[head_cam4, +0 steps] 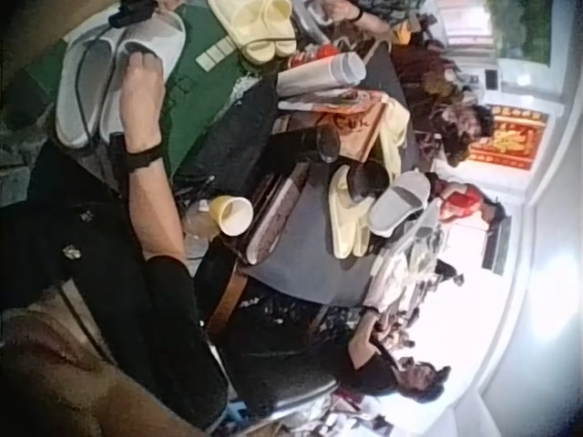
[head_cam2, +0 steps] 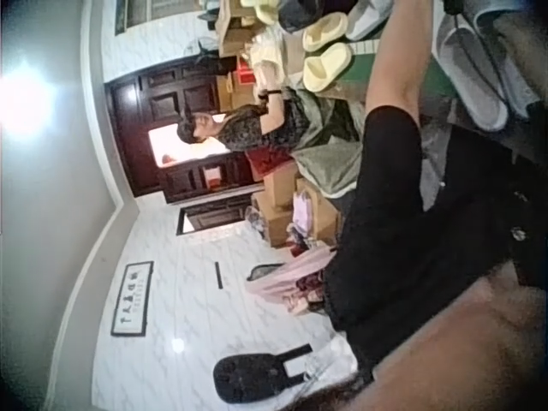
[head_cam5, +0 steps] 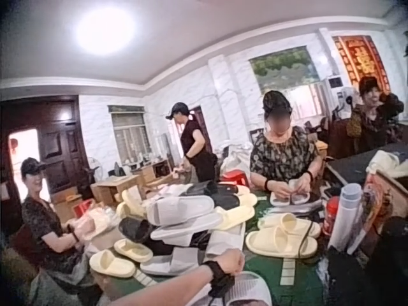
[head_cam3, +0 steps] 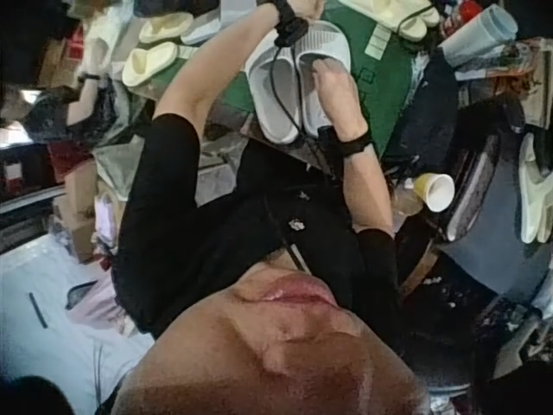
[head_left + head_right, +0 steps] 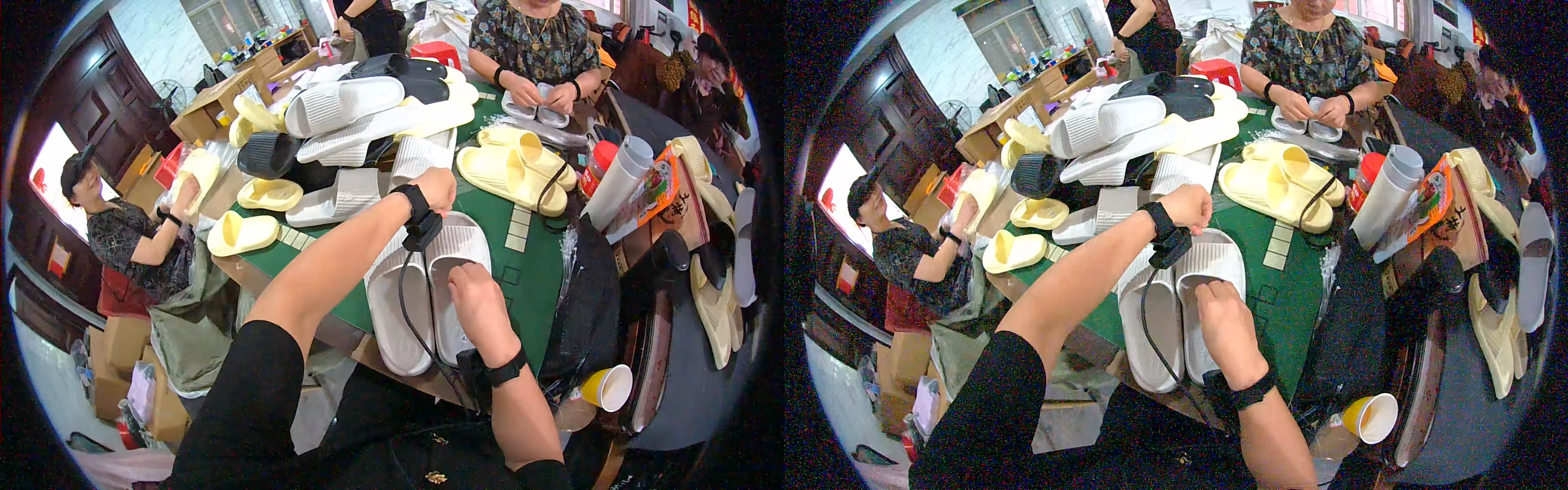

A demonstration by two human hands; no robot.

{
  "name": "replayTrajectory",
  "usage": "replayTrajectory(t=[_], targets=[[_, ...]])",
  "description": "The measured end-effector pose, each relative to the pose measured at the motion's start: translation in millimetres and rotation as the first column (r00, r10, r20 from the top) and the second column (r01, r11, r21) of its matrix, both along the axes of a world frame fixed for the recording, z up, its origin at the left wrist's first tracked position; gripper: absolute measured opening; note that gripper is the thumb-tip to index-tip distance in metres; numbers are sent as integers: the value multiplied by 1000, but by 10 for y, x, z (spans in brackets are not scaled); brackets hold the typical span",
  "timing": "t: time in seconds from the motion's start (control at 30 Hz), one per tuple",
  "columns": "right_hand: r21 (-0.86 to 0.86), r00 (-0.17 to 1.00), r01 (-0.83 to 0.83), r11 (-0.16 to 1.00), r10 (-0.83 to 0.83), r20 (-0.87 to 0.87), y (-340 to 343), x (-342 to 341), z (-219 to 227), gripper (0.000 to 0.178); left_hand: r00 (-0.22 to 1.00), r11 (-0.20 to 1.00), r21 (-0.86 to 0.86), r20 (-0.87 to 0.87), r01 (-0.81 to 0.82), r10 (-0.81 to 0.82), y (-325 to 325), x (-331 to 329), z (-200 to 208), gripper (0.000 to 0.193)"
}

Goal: Manually assembling or finishing plastic slippers/slides at a production table.

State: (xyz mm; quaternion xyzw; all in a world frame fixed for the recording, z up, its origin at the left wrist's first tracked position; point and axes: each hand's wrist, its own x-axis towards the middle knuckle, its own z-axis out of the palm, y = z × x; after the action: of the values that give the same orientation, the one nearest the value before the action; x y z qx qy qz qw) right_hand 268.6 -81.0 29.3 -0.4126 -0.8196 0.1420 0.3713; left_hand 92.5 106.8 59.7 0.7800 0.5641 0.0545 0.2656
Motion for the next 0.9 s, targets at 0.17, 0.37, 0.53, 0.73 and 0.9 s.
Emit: replayTrajectory(t=[0.17,0.37,0.53,0.73,0.9], targets=[[8,1000,10,1000,-10,-4,-2,7,1,5,996,995,60,10,83,-84,-82,74,72,26],[31,1000,-3,1000,3,16,-11,-7,33,5,940,859,407,-263,310,-215,20,-109,117,22],[-1,1000,6,1000,-6,13,-28,4,53,6,980,920,381,-197,88,-12,-208,-460,448,16],[9,999,0,1000,0,-43,9,-13,23,5,879,977,215,-465,2,100,-539,-807,374,33],[10,999,-2,1000,3,-33,0,-8,41,6,874,957,288,-456,-33,168,-797,-760,95,30]])
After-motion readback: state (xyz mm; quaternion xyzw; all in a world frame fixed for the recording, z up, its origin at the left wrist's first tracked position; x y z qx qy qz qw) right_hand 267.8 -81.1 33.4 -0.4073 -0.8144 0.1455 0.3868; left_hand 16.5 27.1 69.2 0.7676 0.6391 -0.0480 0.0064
